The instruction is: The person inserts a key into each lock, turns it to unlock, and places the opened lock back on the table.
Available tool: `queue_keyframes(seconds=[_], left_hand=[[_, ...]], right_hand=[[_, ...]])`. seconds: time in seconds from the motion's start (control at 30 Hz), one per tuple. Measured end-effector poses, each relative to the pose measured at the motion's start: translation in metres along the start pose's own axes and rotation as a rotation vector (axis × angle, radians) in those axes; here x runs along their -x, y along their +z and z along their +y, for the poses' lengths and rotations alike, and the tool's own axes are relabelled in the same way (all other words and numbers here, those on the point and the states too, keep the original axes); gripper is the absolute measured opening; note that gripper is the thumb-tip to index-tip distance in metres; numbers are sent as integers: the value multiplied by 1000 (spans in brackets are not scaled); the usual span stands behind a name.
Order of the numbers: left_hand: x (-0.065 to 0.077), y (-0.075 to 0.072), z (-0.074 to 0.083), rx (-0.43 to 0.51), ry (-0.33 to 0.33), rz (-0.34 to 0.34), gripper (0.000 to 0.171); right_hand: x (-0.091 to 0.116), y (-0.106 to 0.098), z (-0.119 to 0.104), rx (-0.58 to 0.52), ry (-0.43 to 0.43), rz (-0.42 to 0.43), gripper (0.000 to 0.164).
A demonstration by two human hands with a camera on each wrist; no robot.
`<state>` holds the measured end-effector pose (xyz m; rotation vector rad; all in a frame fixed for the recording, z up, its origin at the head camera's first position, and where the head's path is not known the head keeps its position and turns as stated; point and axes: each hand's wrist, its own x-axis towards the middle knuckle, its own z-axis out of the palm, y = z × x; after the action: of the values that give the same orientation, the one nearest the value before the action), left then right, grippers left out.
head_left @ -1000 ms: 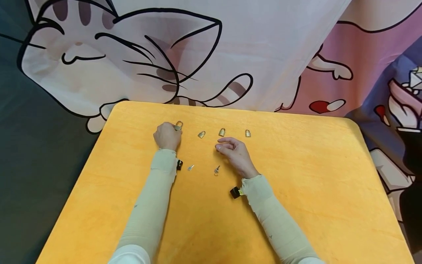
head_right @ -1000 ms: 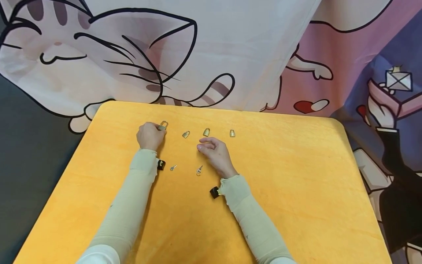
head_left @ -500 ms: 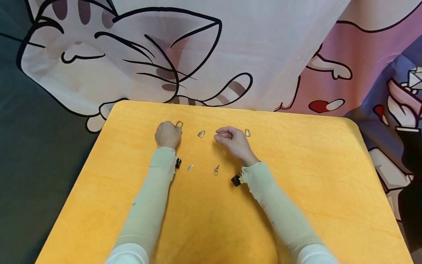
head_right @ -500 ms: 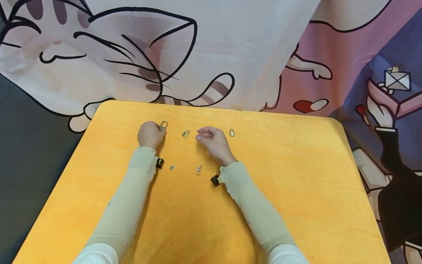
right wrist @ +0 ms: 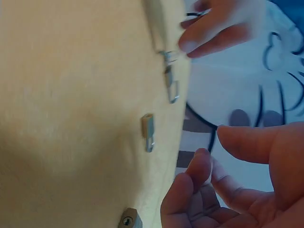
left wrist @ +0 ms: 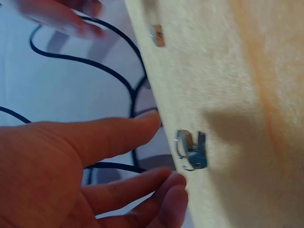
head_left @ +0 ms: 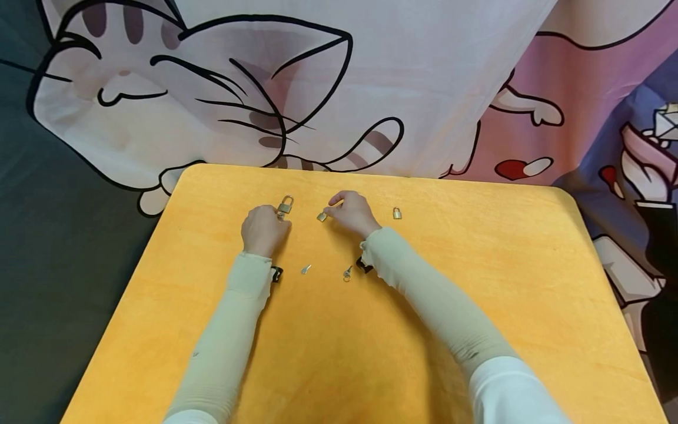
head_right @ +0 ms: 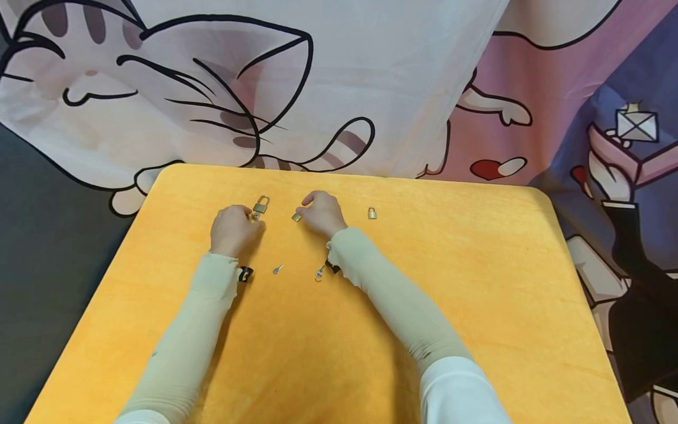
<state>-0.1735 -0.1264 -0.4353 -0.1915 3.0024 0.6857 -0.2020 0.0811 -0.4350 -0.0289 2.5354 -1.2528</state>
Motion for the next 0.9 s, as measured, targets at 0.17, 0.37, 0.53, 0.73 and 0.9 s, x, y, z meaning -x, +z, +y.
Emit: queue_keyframes(seconds=[0.17,0.37,0.53,0.73,0.9], left_hand=[[20,-5,4,19,59,-84,28],[43,-3,9,-14,116,-184,23],[57,2,9,-59,149,-247,12],[66,9,6,-96,157,-293,16],[68,16,6,-135,172,-277,20]], right_hand=[[-13,8,-3,128,-7,6,27],[-21,17,-2,318,22,8,31],[-23,27,-2,396,26,3,31],[-23,33,-5,442,28,21,26],[-23,34,-4,424,13,41,21]])
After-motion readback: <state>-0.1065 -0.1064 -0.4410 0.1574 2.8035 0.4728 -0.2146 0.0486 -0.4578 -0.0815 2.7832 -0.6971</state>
